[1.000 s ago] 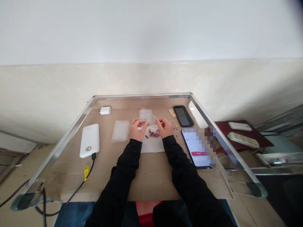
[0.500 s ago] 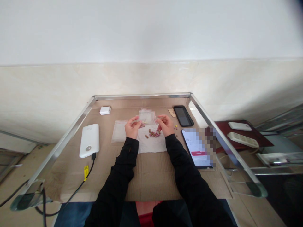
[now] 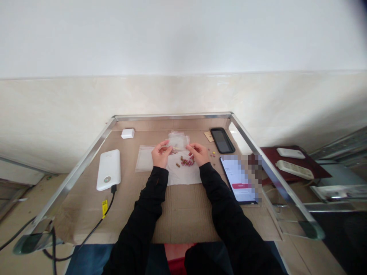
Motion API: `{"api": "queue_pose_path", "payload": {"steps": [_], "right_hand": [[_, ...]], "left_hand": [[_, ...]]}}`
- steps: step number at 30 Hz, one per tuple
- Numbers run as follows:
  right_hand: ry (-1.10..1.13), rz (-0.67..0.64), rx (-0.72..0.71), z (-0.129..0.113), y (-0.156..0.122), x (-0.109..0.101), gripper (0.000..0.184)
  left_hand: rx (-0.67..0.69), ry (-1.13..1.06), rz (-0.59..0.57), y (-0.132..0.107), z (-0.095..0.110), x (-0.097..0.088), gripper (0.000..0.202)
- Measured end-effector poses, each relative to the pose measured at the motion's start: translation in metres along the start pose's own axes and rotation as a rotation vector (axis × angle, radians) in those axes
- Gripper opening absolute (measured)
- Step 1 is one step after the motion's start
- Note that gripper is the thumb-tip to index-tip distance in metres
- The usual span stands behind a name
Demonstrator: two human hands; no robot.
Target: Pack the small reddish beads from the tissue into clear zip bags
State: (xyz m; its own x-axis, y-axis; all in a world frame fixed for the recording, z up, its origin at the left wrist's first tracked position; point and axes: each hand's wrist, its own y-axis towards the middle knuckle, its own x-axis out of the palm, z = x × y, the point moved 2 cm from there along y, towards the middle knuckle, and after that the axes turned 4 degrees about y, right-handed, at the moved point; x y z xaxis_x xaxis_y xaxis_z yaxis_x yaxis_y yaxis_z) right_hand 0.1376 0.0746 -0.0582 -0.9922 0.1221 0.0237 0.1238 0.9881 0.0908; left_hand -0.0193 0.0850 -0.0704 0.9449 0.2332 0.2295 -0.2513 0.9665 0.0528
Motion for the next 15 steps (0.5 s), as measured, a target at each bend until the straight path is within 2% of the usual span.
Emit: {"api": "queue_pose_path", "payload": {"steps": [8, 15], "right_hand": [[0.072, -0.123, 0.137, -0.001, -0.001, 0.004, 0.043], [0.473, -0.091, 0.346, 0.006, 0.0, 0.006, 0.045]], "left_hand": [[0.0, -0.002, -0.092, -0.004, 0.003, 0.005, 0.04], [-0.122, -0.223, -0.244, -0.01, 0.016, 0.01, 0.037]]}}
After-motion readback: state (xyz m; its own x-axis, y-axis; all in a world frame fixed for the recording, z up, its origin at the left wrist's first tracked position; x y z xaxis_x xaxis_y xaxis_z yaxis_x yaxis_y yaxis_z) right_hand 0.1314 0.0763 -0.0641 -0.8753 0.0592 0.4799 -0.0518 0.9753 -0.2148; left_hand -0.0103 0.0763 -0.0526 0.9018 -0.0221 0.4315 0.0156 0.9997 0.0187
